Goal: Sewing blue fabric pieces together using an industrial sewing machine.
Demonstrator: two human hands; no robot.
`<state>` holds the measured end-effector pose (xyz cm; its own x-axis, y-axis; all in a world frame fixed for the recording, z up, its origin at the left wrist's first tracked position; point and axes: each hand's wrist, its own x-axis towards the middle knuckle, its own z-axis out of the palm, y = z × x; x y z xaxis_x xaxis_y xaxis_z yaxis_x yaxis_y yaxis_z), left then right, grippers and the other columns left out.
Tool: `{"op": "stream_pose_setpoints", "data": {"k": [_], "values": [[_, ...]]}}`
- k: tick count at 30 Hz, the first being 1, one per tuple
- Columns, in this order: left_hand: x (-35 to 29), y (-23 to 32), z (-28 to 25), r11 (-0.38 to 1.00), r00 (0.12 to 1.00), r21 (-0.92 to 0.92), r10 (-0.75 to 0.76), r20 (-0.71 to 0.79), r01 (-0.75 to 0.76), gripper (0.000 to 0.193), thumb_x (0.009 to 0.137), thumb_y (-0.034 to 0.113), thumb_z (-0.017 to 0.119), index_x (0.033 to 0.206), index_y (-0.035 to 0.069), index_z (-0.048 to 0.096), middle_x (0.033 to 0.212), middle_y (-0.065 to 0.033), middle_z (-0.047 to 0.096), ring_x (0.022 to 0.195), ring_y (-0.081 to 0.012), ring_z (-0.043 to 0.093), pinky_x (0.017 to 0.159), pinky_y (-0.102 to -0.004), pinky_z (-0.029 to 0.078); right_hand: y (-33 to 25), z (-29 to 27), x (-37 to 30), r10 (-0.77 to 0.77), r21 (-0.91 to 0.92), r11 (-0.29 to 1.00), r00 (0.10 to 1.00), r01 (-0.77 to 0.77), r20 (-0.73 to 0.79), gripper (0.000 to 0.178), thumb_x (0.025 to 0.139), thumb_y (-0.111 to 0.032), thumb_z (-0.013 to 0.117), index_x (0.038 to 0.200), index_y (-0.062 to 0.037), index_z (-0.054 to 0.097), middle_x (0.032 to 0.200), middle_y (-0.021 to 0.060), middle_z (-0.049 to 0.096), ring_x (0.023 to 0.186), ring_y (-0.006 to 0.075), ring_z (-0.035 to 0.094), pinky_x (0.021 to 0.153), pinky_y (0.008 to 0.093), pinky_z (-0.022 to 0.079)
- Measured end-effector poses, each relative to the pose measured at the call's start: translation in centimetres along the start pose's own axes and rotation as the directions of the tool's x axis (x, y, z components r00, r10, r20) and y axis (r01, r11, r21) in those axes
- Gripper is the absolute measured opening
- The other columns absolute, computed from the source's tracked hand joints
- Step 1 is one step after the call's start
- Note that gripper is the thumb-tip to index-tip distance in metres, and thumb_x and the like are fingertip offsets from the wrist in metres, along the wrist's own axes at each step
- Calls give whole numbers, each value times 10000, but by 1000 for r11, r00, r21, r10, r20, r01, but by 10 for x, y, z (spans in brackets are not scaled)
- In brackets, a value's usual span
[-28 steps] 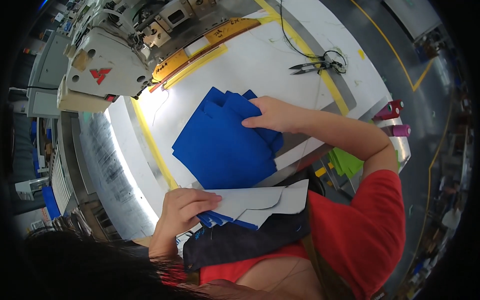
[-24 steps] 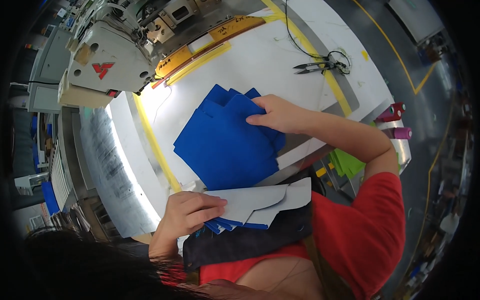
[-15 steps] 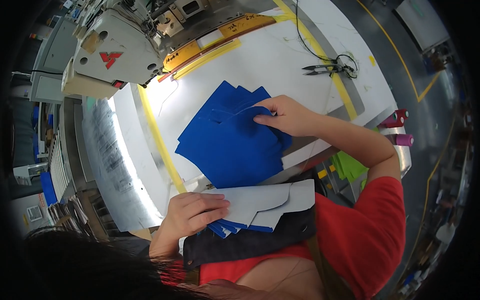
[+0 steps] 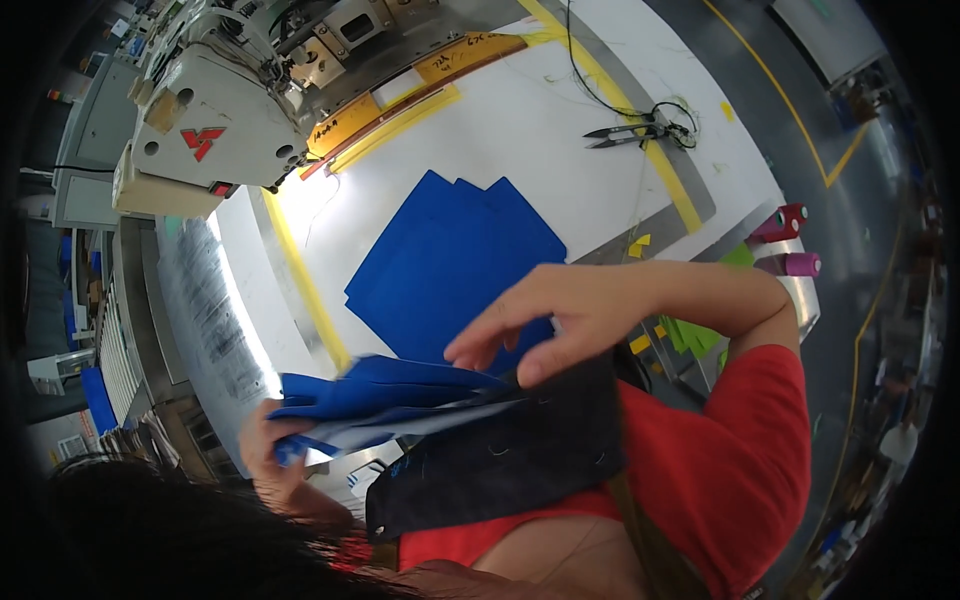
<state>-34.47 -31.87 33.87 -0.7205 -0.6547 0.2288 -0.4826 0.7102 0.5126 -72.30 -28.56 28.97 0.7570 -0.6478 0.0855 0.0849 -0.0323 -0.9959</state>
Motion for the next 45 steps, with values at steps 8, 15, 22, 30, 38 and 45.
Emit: {"op": "stream_pose_setpoints", "data": {"k": [8, 15, 22, 30, 38, 45], "values": [[-67, -135, -47, 769, 778, -225, -624, -68, 598, 665, 779, -57, 680, 1382, -11, 405, 1190, -132, 587, 1054, -188, 566, 937, -298, 436, 39, -67, 23, 66, -667, 622, 877, -410, -477, 411, 863, -268, 649, 1219, -70, 592, 1228, 92, 610, 1147, 255, 564, 989, 365, 432], [-54, -174, -44, 663, 664, -27, -746, 51, 748, 592, 794, -34, 664, 1345, -10, 450, 1203, -137, 580, 1074, -200, 563, 948, -322, 422, 55, -81, 71, -88, -897, 378, 955, -231, -283, 616, 774, -339, 729, 1292, -75, 525, 1373, 112, 488, 1265, 267, 447, 1041, 381, 382], [-12, -120, -14, 709, 797, 367, -514, -317, 602, 528, 820, 16, 667, 1319, 75, 506, 1221, -144, 564, 1165, -307, 528, 989, -391, 406, 31, -71, 105, 244, -919, 244, 937, -309, -251, 736, 654, -387, 809, 1246, -48, 532, 1217, 131, 571, 1099, 284, 556, 882, 385, 459], [73, -30, 88, 972, 973, 35, -232, -11, 232, 582, 686, 95, 798, 1224, 76, 578, 1256, -129, 562, 1145, -296, 549, 948, -363, 446, 41, -74, 91, 253, -862, 435, 954, -261, -161, 393, 773, -328, 718, 1040, -45, 659, 914, 134, 673, 893, 301, 637, 813, 397, 488], [96, -31, 99, 866, 866, 2, -500, 20, 500, 305, 777, 133, 758, 1038, 42, 628, 977, -133, 675, 885, -263, 660, 777, -311, 513, 41, -85, 77, -6, -797, 540, 946, -269, -324, 316, 903, -319, 572, 1098, -83, 651, 1046, 87, 642, 1046, 261, 581, 914, 370, 447], [73, -60, 57, 871, 816, -295, -478, -325, 393, 89, 913, 63, 613, 950, 2, 559, 822, -12, 561, 762, -82, 500, 706, -214, 425, 38, -101, 70, 6, -789, 502, 913, -355, -407, 357, 916, -323, 561, 1157, -64, 609, 1165, 107, 587, 1115, 278, 538, 981, 378, 410]]}}
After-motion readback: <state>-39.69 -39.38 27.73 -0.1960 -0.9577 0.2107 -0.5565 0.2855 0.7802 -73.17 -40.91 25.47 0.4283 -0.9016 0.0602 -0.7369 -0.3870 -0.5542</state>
